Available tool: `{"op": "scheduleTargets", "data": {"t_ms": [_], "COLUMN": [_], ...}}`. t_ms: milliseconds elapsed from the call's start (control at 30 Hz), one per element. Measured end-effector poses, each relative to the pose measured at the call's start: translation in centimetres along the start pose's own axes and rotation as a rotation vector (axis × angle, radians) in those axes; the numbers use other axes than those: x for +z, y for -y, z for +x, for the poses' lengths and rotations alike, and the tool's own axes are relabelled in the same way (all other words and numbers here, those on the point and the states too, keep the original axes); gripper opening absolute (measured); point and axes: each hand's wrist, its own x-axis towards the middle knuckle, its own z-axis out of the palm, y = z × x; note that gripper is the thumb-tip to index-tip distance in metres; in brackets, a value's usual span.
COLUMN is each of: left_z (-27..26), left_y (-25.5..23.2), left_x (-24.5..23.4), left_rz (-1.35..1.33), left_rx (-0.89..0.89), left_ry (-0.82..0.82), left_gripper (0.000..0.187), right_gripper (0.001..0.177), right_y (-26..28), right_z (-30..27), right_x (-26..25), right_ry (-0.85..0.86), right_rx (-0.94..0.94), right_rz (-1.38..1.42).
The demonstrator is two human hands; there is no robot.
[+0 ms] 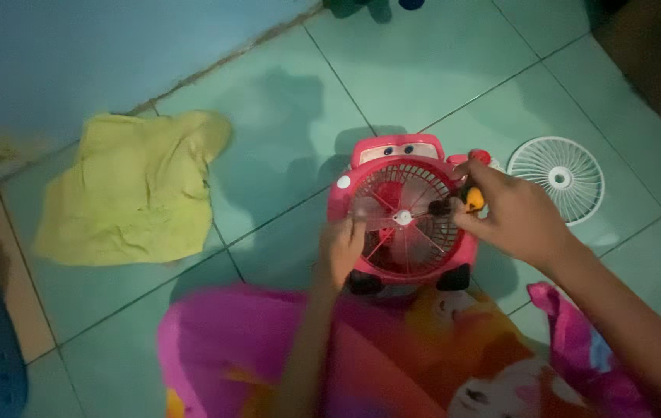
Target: The person sits on the floor and uses a screwdriver to remove and reattach screws on a pink toy fan. They manipulate the fan blades and housing, then flip the fan over to work on the back side.
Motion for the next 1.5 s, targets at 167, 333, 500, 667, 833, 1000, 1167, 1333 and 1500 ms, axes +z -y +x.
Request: {"op": "scheduleTargets", "data": {"t_ms": [167, 333, 500, 667, 833, 1000, 1167, 1333, 1500], "left_z": [0.7, 0.9, 1.4, 1.2, 1.3, 0.8, 0.3, 0.4, 0.6], "left_y": [0.2, 0.3, 0.3, -0.2, -0.9, 0.0, 1.4, 0.2, -1.5], "left_x": [0.3, 1.2, 2.0, 1.4, 1.4, 1.8, 2.1, 0.9, 0.2], "left_rz": [-0.092, -0.132, -0.140, -0.182, -0.138, -0.130, -0.036, 0.018, -0.042], "left_rx": [0.023, 0.100, 0.012, 0.127, 0.036, 0.173, 0.212, 0.104, 0.149], "left_ry": [0.084, 0.058, 0.154, 0.143, 0.234, 0.147, 0.120, 0.203, 0.101], "left_gripper": [0.030, 0.025, 0.030, 0.021, 0.025, 0.024, 0.021, 0.019, 0.017], "right_gripper": [0.044, 0.045, 0.059, 0.057, 0.055, 0.053, 0.057, 0.056, 0.046], "right_y": [-0.6, -0.9, -1.1, -0.5, -0.3, 0.3, 0.5, 0.4, 0.3], "right_z": [1.2, 2.3, 2.7, 2.4, 2.0, 1.3, 1.5, 1.4, 0.9], "right_x": [-0.7, -0.9, -1.3, -1.5, -1.7, -1.5, -1.7, -1.8, -1.7], "right_ry": [0.083, 0.101, -0.073, 0.116, 0.070, -0.093, -0.071, 0.027, 0.017], "right_rx": [-0.003, -0.097, -0.335, -0.144, -0.255, -0.385, -0.313, -0.203, -0.164], "right_rz": [-0.388, -0.529, -0.328, -0.511, -0.500, -0.226, -0.396, -0.458, -0.472]}}
